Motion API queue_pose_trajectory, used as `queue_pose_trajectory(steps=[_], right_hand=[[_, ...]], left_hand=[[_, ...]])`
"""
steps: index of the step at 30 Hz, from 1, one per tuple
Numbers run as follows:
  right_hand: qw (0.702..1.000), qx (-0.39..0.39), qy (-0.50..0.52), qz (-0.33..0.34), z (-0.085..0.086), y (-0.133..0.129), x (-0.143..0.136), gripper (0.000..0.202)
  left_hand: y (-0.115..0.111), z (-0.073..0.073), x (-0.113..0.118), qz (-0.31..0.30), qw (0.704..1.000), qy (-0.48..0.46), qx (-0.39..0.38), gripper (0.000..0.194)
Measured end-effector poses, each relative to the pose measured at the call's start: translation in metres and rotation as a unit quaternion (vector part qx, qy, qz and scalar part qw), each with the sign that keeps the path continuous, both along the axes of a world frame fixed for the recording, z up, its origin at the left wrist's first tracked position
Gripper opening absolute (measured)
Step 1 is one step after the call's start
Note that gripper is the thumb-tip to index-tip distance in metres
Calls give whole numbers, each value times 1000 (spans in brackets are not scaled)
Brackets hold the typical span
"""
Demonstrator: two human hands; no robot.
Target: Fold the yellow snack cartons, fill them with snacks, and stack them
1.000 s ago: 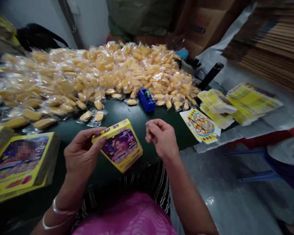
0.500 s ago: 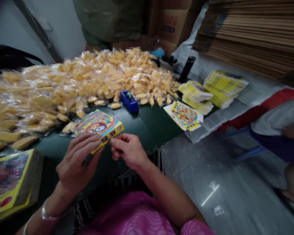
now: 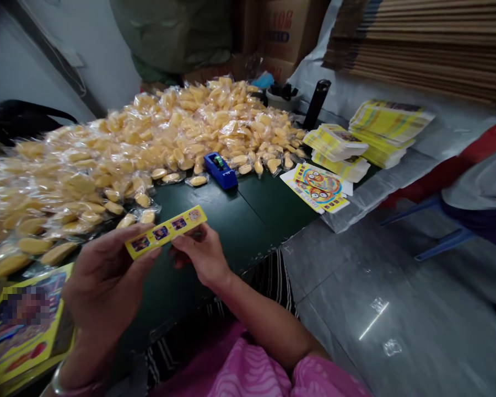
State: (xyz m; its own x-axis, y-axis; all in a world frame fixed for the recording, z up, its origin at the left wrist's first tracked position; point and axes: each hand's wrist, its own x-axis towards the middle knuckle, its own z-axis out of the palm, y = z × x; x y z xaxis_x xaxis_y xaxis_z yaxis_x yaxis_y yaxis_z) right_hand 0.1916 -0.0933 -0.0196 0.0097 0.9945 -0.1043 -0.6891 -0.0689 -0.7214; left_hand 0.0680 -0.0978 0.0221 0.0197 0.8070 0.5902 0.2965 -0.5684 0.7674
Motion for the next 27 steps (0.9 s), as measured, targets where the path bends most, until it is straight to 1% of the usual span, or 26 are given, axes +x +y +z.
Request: queue_pose_trajectory(steps=[2, 4, 6, 8, 10, 11, 12, 13, 14, 15, 16, 17, 18, 19, 20, 21, 22, 23, 24, 26, 27], right_hand=[[995, 14, -82, -53, 0, 4, -1, 48], [982, 13, -167, -92, -4, 9, 2, 48], [959, 11, -258, -117, -10, 12, 12, 47], [924, 6, -356, -137, -15, 12, 28, 35], [889, 1, -418, -185, -11, 10, 48, 19], [881, 10, -423, -214, -4, 8, 58, 12], [881, 32, -412, -229, 5, 6, 67, 8], [889, 69, -398, -216, 17, 4, 73, 11], [896, 112, -396, -167, 30, 4, 77, 16], [895, 152, -409, -91, 43, 4, 78, 19], [882, 187, -432, -9, 55, 6, 77, 20], [861, 212, -457, 64, 64, 9, 75, 19], [840, 229, -479, 117, 70, 13, 73, 17], [825, 237, -492, 146, 72, 18, 71, 16], [819, 236, -499, 156, 71, 23, 71, 16], [823, 224, -500, 151, 65, 27, 72, 17], [833, 202, -497, 136, 57, 31, 76, 17], [848, 169, -489, 114, 45, 35, 82, 17], [864, 126, -480, 86, 32, 39, 89, 15], [899, 16, -436, 30, 3, 48, 105, 15], [914, -36, -404, 21, -11, 52, 112, 20]], left_hand=[[-6, 5, 6, 1, 995, -79, -54, 35], [-8, 10, 9, 2, 990, -117, -80, 39], [-4, 13, 5, 15, 985, -136, -103, 43], [3, 15, -4, 21, 980, -153, -124, 47], [12, 16, -14, -1, 974, -163, -157, 49], [16, 17, -18, -22, 970, -162, -180, 50], [19, 18, -21, -46, 965, -157, -205, 52], [23, 19, -22, -68, 959, -150, -231, 55], [26, 20, -21, -88, 952, -141, -256, 57], [28, 20, -20, -106, 945, -133, -278, 60], [31, 20, -17, -121, 939, -127, -295, 62], [34, 19, -15, -135, 933, -123, -309, 63], [37, 17, -14, -147, 928, -120, -320, 63], [40, 12, -13, -157, 925, -116, -326, 62], [44, 6, -15, -158, 926, -109, -324, 60], [49, -1, -18, -143, 936, -85, -310, 57], [55, -10, -22, -112, 950, -44, -288, 54], [63, -20, -29, -71, 963, 6, -262, 50], [71, -30, -37, -14, 970, 70, -234, 47], [92, -48, -56, 85, 962, 151, -209, 39], [103, -55, -66, 130, 954, 178, -202, 37]])
